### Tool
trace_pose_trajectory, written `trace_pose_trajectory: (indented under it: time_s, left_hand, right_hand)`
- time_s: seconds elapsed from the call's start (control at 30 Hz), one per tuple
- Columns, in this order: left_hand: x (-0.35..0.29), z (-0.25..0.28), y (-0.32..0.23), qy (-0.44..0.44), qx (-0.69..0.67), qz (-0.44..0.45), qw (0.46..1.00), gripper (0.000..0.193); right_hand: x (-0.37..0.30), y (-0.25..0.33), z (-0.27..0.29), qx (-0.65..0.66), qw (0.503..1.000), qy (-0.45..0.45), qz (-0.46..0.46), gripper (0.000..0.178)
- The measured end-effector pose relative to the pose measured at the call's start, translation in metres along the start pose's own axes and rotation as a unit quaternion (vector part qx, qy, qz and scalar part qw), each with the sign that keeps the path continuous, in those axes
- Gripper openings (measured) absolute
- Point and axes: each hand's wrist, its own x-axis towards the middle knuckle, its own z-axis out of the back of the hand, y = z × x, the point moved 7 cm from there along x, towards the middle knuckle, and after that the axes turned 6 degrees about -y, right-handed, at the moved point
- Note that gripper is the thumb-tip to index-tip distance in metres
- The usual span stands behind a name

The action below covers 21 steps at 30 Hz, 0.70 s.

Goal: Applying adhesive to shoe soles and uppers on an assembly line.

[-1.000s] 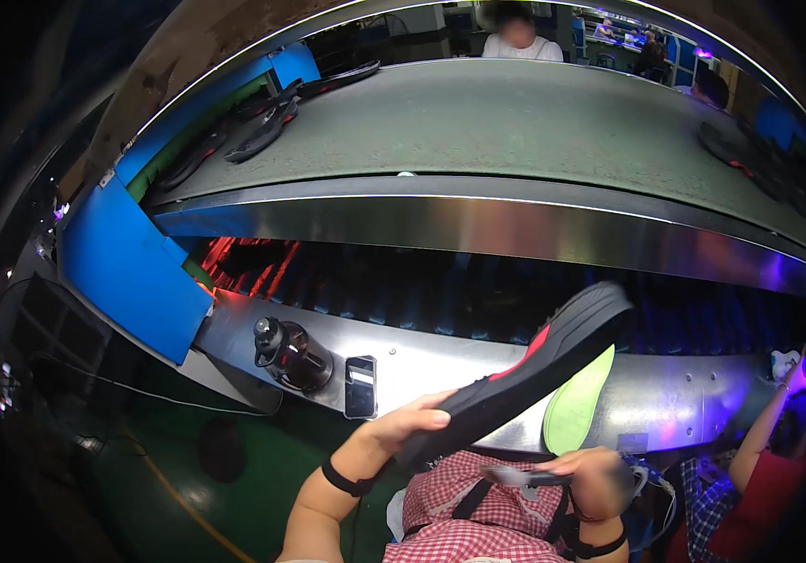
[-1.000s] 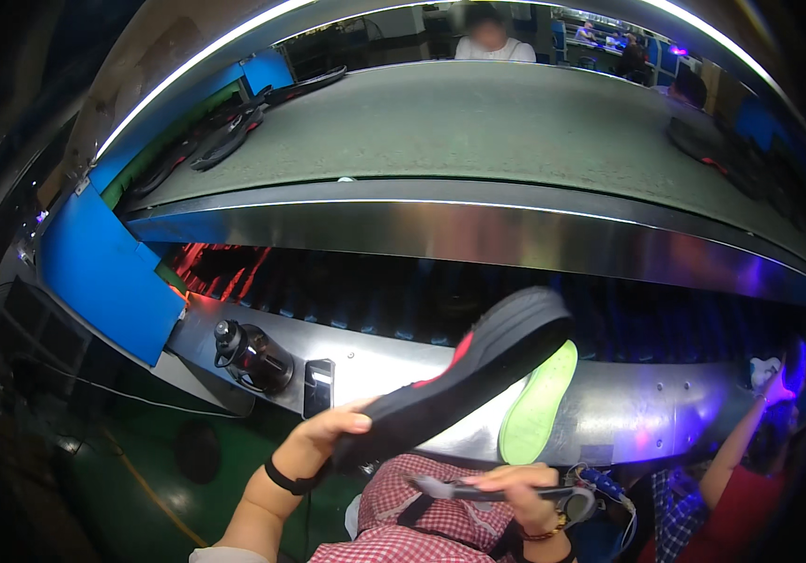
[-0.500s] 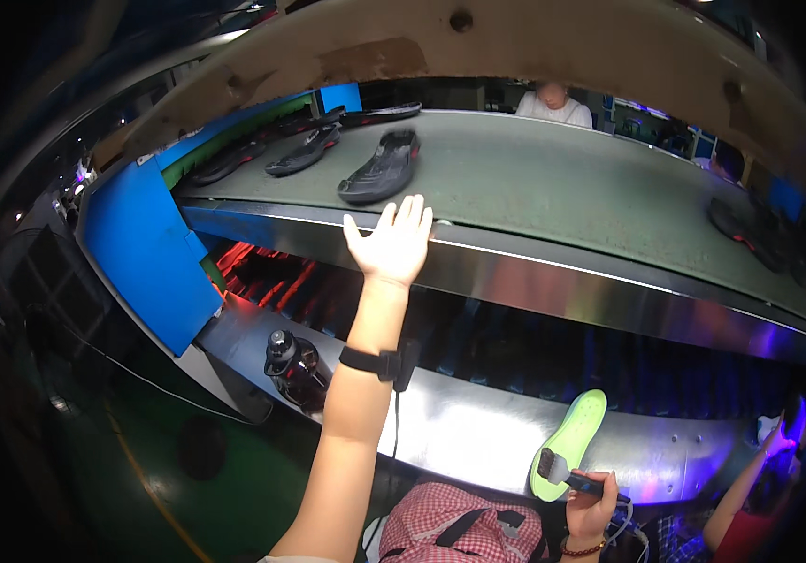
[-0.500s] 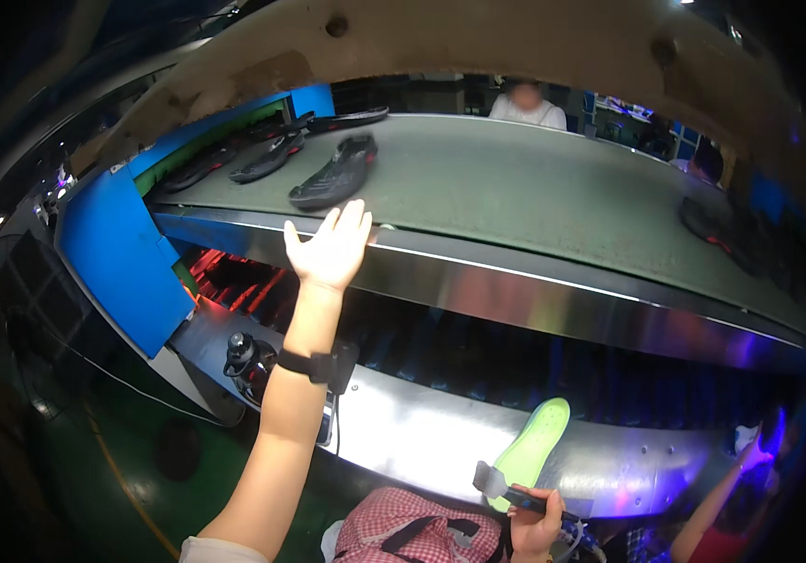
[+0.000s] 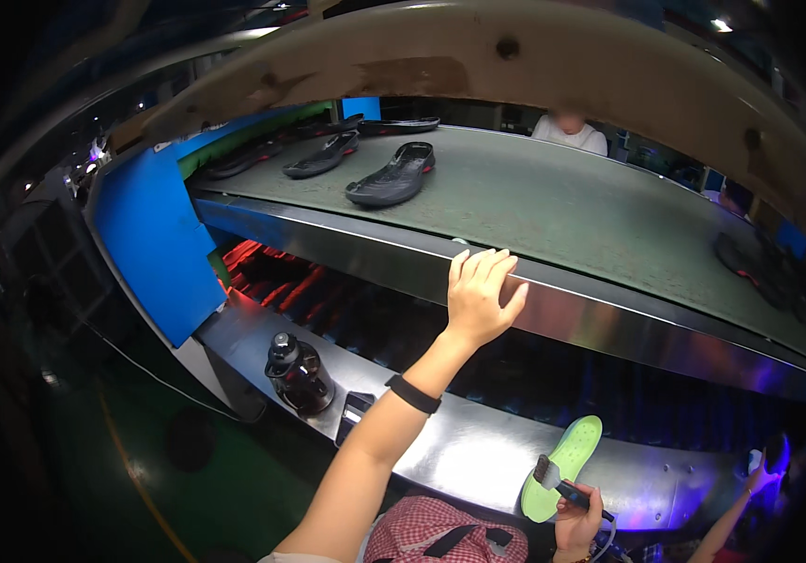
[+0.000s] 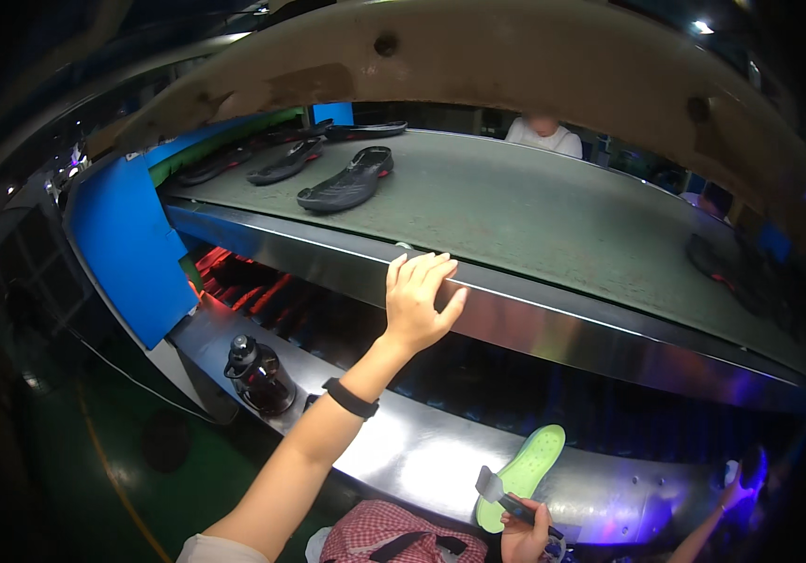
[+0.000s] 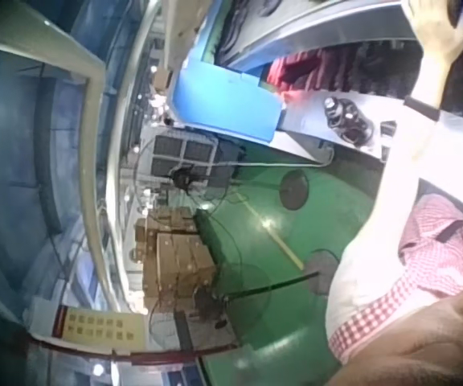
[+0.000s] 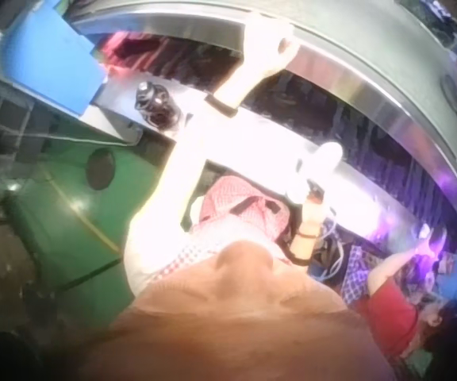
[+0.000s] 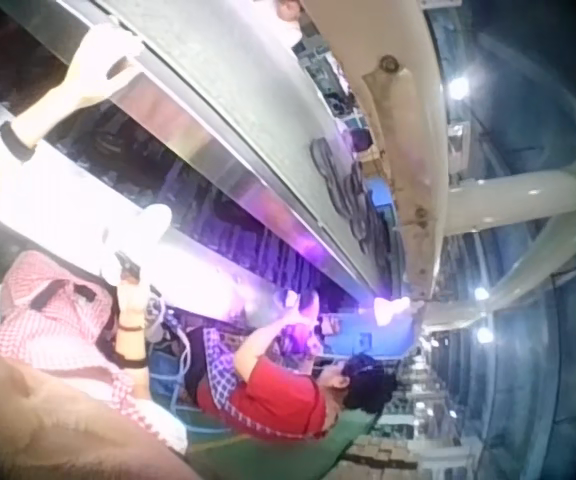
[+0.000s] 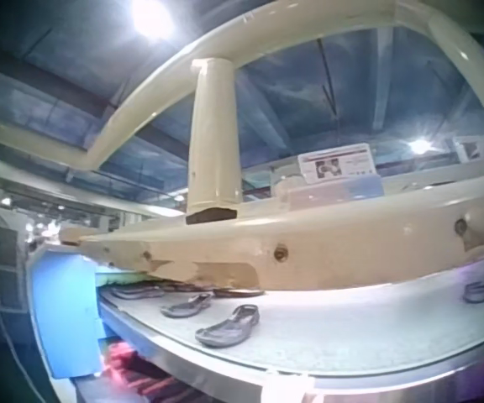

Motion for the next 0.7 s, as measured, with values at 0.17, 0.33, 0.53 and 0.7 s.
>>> trace_pose_trajectory:
  time_s: [0.17, 0.33, 0.53, 0.7]
  left_hand:
    - [-0.003, -0.004, 0.004, -0.051, 0.003, 0.041, 0.998, 0.031]
    - [0.005, -0.006, -0.003, -0.009, 0.014, 0.003, 1.000, 0.032]
    - [0.005, 0.005, 0.003, 0.042, 0.040, -0.013, 0.998, 0.036]
    - [0.005, -0.002, -0.012, 0.090, 0.054, -0.051, 0.993, 0.041]
  right_hand:
    - [0.004, 0.000, 0.010, 0.008, 1.000, -0.014, 0.000, 0.035]
    - [0.006, 0.006, 0.014, 0.022, 1.000, -0.006, 0.013, 0.031]
    - [0.009, 0.000, 0.009, 0.050, 0.998, 0.021, -0.020, 0.030]
    - [0.012, 0.007, 0.025, 0.025, 1.000, 0.004, -0.007, 0.028]
